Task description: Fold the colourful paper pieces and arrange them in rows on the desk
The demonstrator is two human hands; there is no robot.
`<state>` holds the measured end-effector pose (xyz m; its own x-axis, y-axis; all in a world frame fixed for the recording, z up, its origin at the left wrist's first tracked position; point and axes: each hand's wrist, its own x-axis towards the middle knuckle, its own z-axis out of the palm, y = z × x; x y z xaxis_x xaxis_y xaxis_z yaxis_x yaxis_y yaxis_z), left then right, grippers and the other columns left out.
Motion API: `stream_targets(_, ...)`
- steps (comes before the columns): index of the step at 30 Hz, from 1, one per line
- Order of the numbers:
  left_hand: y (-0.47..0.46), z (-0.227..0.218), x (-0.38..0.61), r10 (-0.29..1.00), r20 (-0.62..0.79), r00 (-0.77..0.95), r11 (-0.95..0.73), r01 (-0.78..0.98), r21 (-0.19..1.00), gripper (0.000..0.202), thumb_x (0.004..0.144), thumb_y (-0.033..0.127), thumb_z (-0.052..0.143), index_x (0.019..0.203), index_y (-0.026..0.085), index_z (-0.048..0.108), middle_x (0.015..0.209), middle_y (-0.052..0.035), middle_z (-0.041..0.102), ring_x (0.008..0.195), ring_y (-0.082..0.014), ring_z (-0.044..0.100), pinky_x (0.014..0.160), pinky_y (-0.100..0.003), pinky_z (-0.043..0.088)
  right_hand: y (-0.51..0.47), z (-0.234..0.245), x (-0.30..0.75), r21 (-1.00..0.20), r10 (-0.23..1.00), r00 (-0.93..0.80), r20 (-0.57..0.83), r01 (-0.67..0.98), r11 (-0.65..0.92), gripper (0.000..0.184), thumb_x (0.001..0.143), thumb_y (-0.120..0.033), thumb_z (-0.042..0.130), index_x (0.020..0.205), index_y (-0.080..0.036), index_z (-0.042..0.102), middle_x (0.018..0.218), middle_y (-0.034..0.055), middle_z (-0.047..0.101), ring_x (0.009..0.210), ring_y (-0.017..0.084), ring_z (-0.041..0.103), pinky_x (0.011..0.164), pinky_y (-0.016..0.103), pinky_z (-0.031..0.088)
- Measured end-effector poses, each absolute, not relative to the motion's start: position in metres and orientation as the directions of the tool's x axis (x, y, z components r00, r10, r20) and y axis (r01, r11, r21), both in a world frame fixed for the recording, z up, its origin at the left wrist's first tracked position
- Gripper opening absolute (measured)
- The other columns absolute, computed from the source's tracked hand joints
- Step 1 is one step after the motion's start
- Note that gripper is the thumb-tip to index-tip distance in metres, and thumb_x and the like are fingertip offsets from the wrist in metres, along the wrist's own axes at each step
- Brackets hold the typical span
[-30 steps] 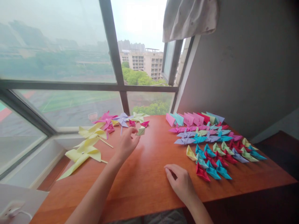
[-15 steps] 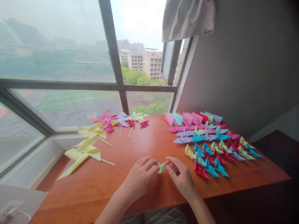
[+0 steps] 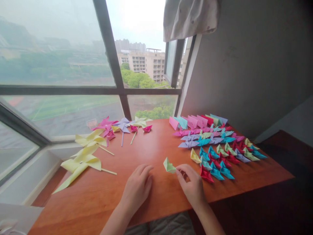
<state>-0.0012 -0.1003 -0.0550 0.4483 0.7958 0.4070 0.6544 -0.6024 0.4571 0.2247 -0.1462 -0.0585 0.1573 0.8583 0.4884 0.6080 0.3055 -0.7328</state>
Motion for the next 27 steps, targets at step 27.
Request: stream_targets(27,-0.093,-0.053,-0.001,0.8,0.292,0.523,-0.594,0.624,0.509,0.017,0.095,0.019,0.046,0.1,0.023,0.061,0.098,-0.0055,0.064,0.091,-0.0206,0.06,0.081,-0.032,0.048,-0.224,-0.097,0.446,-0.287,0.622,0.454,0.638,0.89,-0.354,0.046,0.092,-0.053,0.042,0.097,-0.018,0.071,0.095,0.0099,0.073,0.068,0.019,0.064,0.062,0.03,0.043)
